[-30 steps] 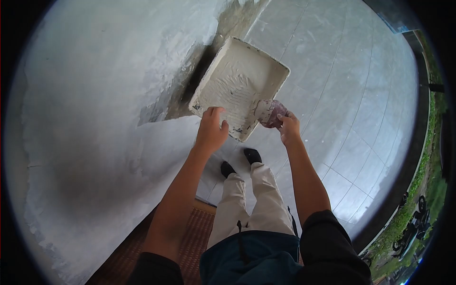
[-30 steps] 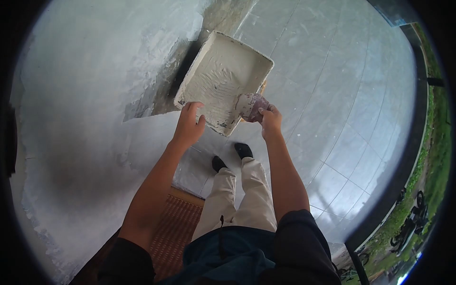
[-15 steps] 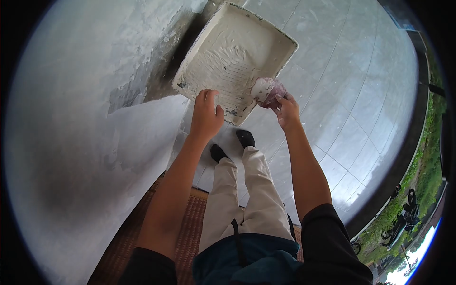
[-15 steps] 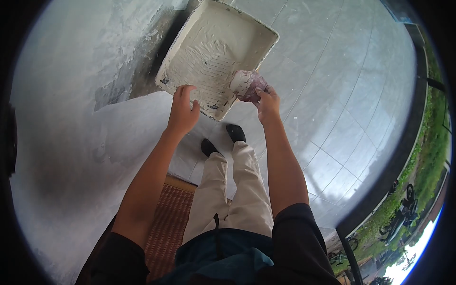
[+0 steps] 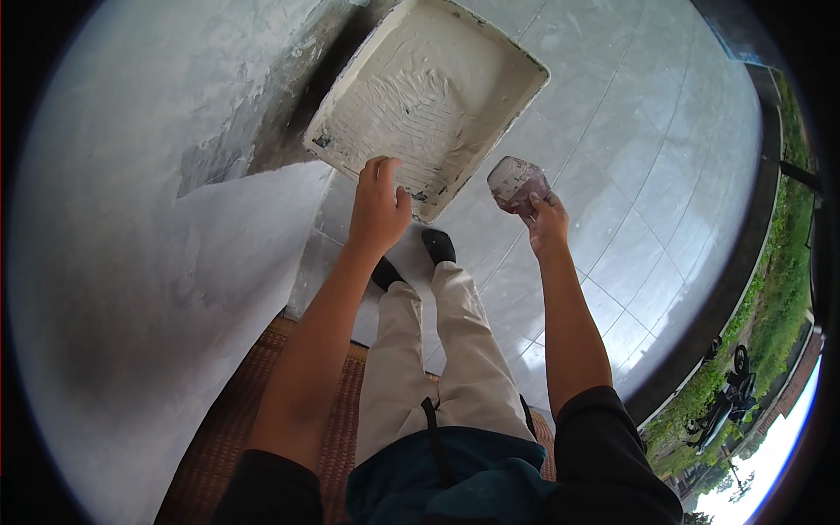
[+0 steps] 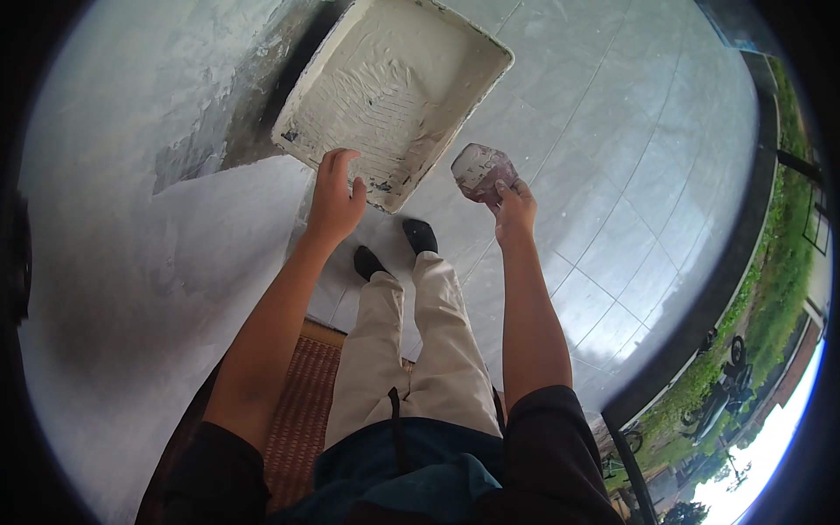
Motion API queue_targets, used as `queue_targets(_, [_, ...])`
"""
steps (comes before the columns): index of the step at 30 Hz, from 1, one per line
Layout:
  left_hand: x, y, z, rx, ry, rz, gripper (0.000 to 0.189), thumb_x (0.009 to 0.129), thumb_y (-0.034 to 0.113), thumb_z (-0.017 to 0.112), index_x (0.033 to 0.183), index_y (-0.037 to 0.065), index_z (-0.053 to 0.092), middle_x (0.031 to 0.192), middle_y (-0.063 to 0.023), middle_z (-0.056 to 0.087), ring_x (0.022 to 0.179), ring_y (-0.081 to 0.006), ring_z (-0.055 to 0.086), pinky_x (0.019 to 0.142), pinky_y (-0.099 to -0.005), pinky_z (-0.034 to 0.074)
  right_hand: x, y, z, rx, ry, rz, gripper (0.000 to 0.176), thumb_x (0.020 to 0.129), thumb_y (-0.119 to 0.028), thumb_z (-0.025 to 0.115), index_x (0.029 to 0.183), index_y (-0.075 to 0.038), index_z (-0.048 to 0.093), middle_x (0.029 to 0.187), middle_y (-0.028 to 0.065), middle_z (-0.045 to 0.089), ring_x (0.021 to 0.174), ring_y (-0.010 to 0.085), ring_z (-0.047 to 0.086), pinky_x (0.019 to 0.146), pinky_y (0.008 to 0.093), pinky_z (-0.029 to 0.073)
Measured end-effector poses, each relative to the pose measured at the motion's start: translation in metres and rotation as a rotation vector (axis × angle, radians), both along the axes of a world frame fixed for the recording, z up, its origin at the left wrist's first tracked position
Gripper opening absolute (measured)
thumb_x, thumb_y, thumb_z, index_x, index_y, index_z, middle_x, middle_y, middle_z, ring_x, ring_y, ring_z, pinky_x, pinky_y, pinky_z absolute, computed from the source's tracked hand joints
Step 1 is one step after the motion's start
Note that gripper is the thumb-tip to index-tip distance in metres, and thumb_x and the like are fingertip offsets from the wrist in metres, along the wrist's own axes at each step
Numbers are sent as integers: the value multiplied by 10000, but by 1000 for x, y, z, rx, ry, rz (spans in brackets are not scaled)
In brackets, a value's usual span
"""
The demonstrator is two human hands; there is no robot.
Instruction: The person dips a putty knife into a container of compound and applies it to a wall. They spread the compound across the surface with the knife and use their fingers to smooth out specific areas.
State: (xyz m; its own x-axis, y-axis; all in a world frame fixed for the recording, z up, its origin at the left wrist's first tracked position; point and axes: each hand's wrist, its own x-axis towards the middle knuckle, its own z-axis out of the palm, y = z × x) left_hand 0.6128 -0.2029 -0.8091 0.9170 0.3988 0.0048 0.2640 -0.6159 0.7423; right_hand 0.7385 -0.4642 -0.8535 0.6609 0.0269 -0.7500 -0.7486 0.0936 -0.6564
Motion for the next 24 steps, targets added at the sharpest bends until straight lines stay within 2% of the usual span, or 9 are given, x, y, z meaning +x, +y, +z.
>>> queue_targets(5, [-5,5,-5,-1,-7,11,410,779,-35,540,1182,-5,469,1174,-212,487,1111,-397,484,962,-445,401,-1,-10,32,-69,-48,-100,292,918,-46,552,1193,37,501,1117,125,597,990,225,619,886,390,525])
queue_targets(7, [-8,8,-7,7,0,15,410,779,-34,540,1182,-5,470,1174,-212,487,1112,-398,483,963,-447,400,2,4,53,-99,-243,-13,244,897,-21,557,1128,47,520,1059,156,606,898,230,647,835,401,552])
queue_targets(8, [-8,10,-7,24,2,17,405,773,-23,548,1170,0,471,1172,-216,492,1104,-402,490,947,-459,412,6,12,57,-134,-323,43,219,903,-31,555,1104,57,542,1006,135,633,865,200,656,791,339,544])
queue_targets(9, [-9,12,-8,42,4,19,400,767,-11,555,1158,5,473,1170,-220,497,1097,-406,497,931,-470,424,11,22,61,-133,-321,47,219,903,-31,555,1104,57,542,1006,135,633,865,200,656,791,339,544])
queue_targets(12, [-10,15,-7,44,28,31,397,770,-8,559,1157,8,475,1172,-218,498,1101,-405,497,934,-472,424,30,59,76,-374,-588,266,186,884,-33,571,1046,58,590,914,110,676,822,166,662,725,303,521])
queue_targets(14, [-9,17,-8,51,21,30,396,771,-7,559,1157,10,475,1177,-216,497,1105,-403,496,935,-472,425,41,92,89,-637,-830,402,166,843,-44,598,972,53,634,794,125,688,723,203,666,675,310,499])
queue_targets(15, [-9,18,-8,59,18,25,395,772,-6,560,1157,12,475,1181,-215,496,1108,-402,495,936,-471,426,47,104,93,-635,-832,407,166,843,-44,598,972,53,634,794,125,688,723,203,666,675,310,499])
queue_targets(20, [-9,17,-10,68,14,43,402,773,2,569,1163,14,471,1184,-206,494,1117,-392,492,941,-466,428,75,138,76,-806,-1018,597,177,775,-78,603,895,40,656,714,237,636,690,407,625,691,431,500])
queue_targets(24, [-13,17,-14,57,9,50,413,772,9,577,1170,18,468,1183,-197,494,1125,-384,490,945,-465,426,77,142,70,-875,-965,675,143,747,-74,595,826,35,644,721,251,633,709,431,619,693,468,493])
